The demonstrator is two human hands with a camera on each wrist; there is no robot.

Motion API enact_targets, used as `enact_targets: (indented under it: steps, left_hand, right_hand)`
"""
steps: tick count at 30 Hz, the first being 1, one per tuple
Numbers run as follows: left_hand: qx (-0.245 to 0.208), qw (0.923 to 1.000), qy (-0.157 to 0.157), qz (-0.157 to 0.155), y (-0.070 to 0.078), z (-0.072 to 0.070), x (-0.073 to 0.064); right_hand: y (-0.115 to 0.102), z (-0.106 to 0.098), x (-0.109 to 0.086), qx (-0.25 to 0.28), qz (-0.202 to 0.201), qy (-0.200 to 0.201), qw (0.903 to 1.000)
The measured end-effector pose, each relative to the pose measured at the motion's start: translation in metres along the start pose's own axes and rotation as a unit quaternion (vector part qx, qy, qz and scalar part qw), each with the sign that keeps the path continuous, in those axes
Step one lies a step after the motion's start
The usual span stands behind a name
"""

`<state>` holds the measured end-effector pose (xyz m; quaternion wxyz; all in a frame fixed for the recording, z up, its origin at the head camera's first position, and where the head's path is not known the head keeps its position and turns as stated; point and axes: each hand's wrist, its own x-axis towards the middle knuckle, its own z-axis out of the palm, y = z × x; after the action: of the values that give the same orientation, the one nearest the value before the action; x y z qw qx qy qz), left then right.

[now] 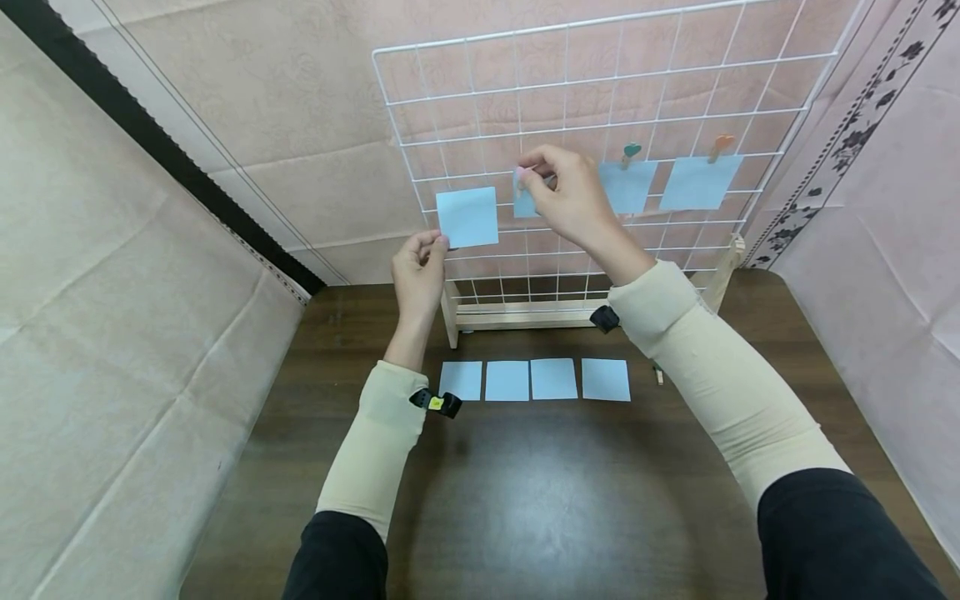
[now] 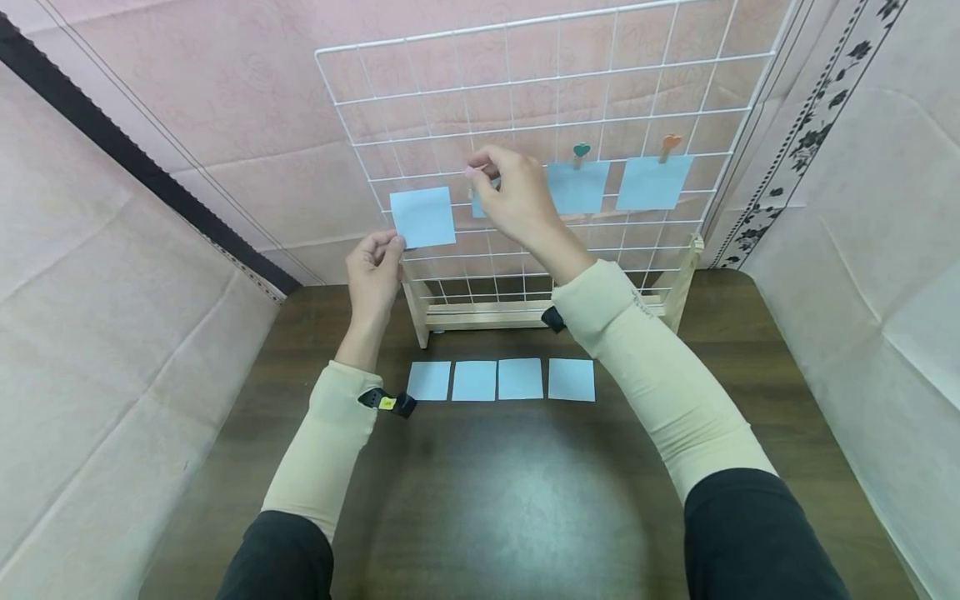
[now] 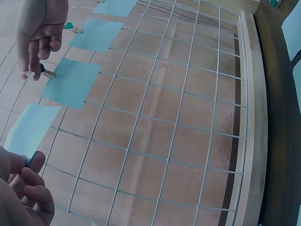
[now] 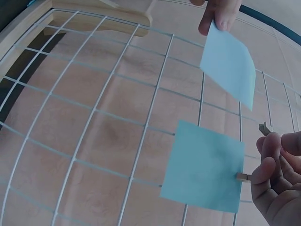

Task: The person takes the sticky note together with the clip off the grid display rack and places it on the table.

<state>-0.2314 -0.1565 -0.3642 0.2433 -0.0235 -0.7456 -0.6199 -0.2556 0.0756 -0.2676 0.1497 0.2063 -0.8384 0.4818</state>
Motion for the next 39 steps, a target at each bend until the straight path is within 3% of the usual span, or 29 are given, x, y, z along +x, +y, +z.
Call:
enact_targets:
  steps: [5,14,23,30,39]
  left_hand:
    - [-0.011,0.9999,-0.003,-0.008,0.001,-0.002,-0.005]
    - [-0.039,0.999,0.004,-0.023,-0.002,-0.002,-0.011]
    - [-0.054,0.9983,-0.003,-0.022,0.028,-0.004,-0.032]
    - [-0.062,0.9979,-0.004,-0.02,0.024,-0.004,-0.038]
    - [-0.053,0.9982,-0.009,-0.028,0.02,-0.006,-0.048]
  right_hand:
    - [0.008,-0.004,-0.007,0.001,0.008,0.006,0.9999]
    - [0.022,-0.008,-0.021,-0.02,-0.012,0.015,0.9996]
    - [0.028,-0.011,-0.031,-0.02,-0.032,0.03,0.9989]
    - [0.038,-0.016,-0.043,-0.03,-0.016,0.039,0.9987]
    - [0.05,-0.016,-0.055,-0.02,0.01,0.023,0.9995]
